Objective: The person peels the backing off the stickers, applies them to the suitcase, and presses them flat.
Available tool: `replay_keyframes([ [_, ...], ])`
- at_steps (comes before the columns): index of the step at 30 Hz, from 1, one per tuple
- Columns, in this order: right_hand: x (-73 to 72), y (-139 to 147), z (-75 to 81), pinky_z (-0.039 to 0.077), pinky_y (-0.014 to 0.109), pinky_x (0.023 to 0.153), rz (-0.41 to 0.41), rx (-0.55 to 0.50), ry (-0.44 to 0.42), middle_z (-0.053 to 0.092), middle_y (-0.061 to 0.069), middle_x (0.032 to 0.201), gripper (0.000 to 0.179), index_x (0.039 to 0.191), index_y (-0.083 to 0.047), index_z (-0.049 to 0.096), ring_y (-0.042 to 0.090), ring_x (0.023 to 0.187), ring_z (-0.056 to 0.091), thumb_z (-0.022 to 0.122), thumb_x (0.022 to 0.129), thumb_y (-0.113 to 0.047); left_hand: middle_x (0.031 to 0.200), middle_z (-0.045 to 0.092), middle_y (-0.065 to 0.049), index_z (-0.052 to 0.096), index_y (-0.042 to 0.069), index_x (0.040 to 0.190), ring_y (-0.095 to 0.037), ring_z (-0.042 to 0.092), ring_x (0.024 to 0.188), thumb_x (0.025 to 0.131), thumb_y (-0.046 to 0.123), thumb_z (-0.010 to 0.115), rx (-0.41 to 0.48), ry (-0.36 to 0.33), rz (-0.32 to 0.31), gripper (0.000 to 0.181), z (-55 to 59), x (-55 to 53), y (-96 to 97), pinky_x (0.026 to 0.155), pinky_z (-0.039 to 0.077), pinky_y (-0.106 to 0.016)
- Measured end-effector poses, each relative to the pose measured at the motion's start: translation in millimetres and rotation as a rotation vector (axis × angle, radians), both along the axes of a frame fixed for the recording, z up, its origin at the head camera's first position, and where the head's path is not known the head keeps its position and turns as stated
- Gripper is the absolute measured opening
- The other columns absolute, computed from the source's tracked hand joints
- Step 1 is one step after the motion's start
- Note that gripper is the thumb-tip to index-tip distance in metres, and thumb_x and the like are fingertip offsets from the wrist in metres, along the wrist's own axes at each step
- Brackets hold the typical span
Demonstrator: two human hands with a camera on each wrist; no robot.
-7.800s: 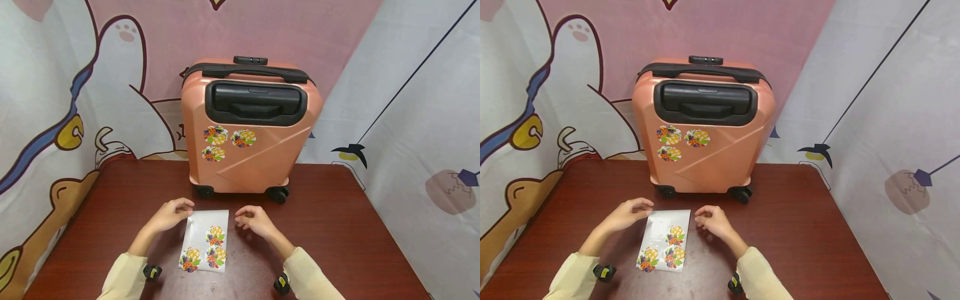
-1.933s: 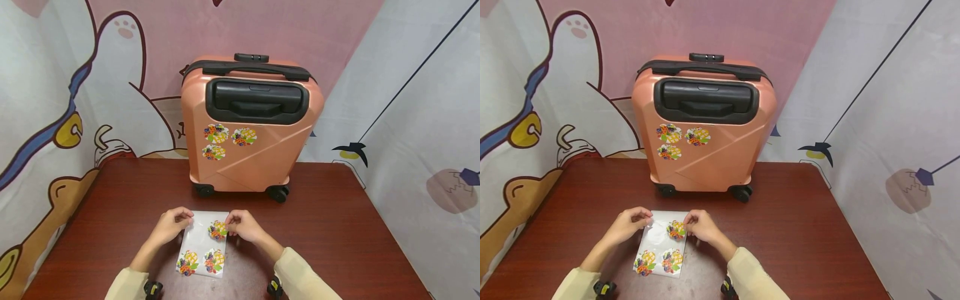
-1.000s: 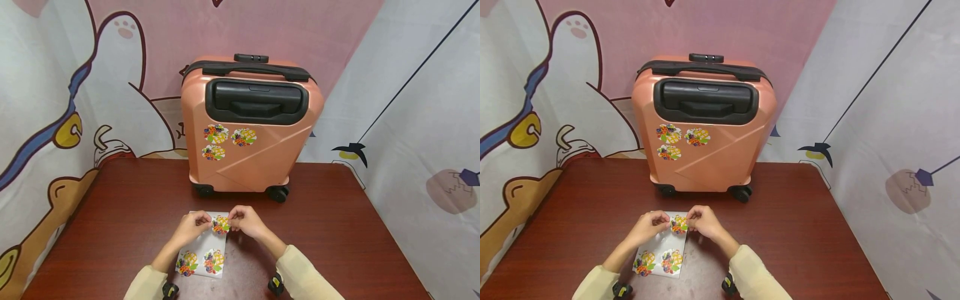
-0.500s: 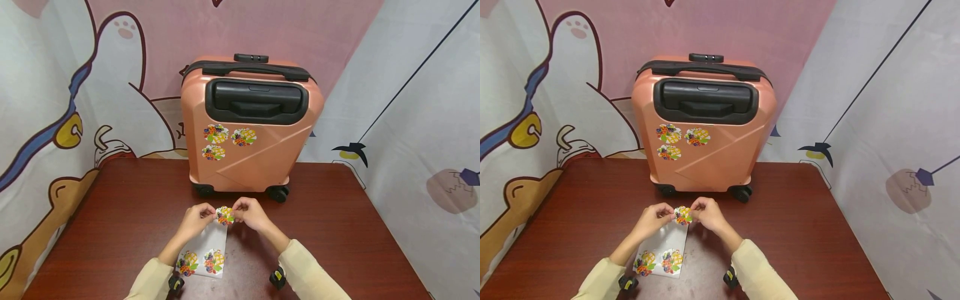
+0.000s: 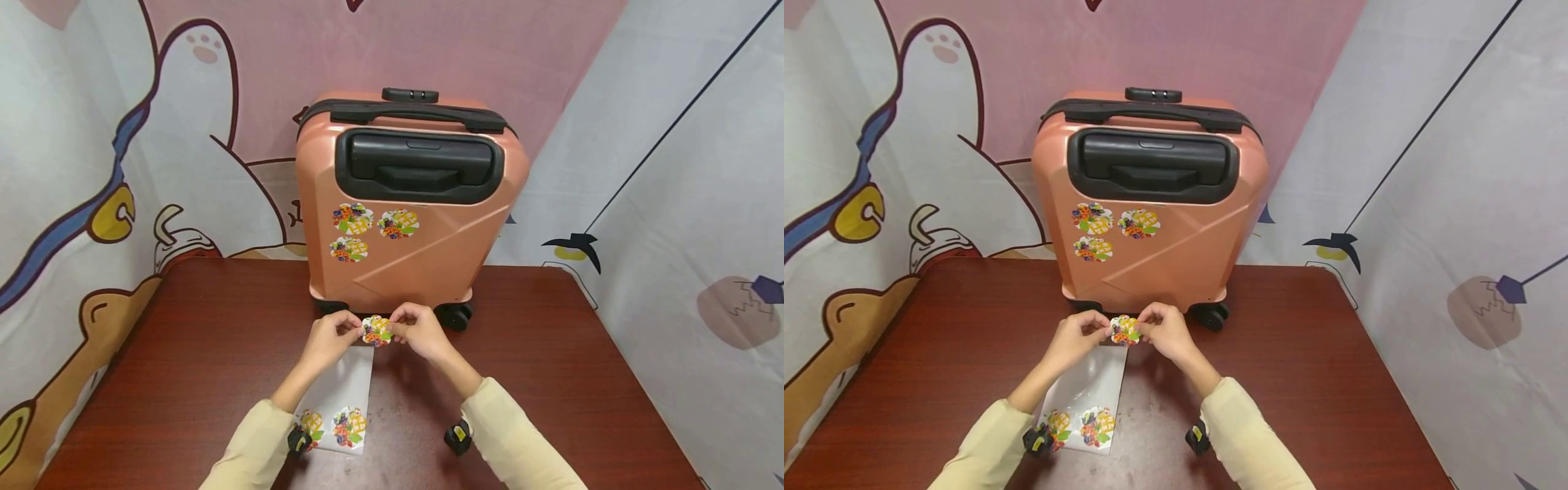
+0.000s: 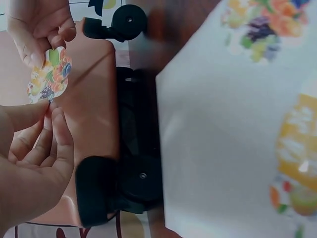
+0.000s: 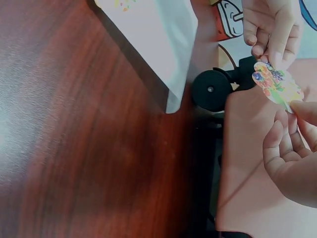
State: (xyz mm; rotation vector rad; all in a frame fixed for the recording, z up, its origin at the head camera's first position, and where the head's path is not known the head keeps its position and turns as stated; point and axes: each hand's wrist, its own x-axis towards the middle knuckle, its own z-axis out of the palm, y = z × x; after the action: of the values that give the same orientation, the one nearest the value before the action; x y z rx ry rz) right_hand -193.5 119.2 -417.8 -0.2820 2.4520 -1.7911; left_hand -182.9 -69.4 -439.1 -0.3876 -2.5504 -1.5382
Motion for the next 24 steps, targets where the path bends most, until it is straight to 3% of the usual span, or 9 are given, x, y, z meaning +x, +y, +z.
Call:
replay_keyframes([
  [6,-4.5,3,9.7,0.048,0.03,0.052,-0.057,-0.016,0.006,0.059,0.009,0.063,0.006,0.077,0.005,0.06,0.025,0.054,0.056,0.066,0.075,0.007,0.068,0.061,0.003,0.064,0.007,0.076,-0.011,0.056,0.063,0.082,0.011,0.066,0.029,0.131,-0.027,0.007,7.7,-6.9,4.7,0.06,0.047,-0.028],
  [14,-10.3,7,20.7,0.047,0.03,0.05,-0.083,-0.048,0.028,0.059,0.019,0.066,0.007,0.078,0.011,0.059,0.026,0.053,0.055,0.065,0.075,0.01,0.069,0.062,0.0,0.065,0.006,0.077,-0.014,0.057,0.065,0.079,0.006,0.068,0.006,0.099,0.023,0.004,21.2,-15.5,14.1,0.063,0.048,-0.029],
  [20,-13.0,9,28.0,0.047,0.027,0.052,-0.127,-0.065,0.047,0.059,0.012,0.066,0.007,0.08,0.009,0.06,0.017,0.055,0.054,0.066,0.076,0.007,0.07,0.062,-0.001,0.065,0.003,0.078,-0.015,0.057,0.066,0.08,0.006,0.067,0.02,0.109,0.024,0.005,32.5,-18.9,18.5,0.065,0.048,-0.033],
  [24,-14.2,9,32.6,0.046,0.025,0.05,-0.164,-0.083,0.074,0.059,0.01,0.065,0.006,0.079,0.007,0.06,0.018,0.055,0.057,0.066,0.077,0.006,0.069,0.062,0.0,0.065,0.004,0.079,-0.015,0.058,0.065,0.081,0.007,0.066,0.023,0.115,0.032,0.004,39.0,-21.1,21.4,0.063,0.048,-0.03],
])
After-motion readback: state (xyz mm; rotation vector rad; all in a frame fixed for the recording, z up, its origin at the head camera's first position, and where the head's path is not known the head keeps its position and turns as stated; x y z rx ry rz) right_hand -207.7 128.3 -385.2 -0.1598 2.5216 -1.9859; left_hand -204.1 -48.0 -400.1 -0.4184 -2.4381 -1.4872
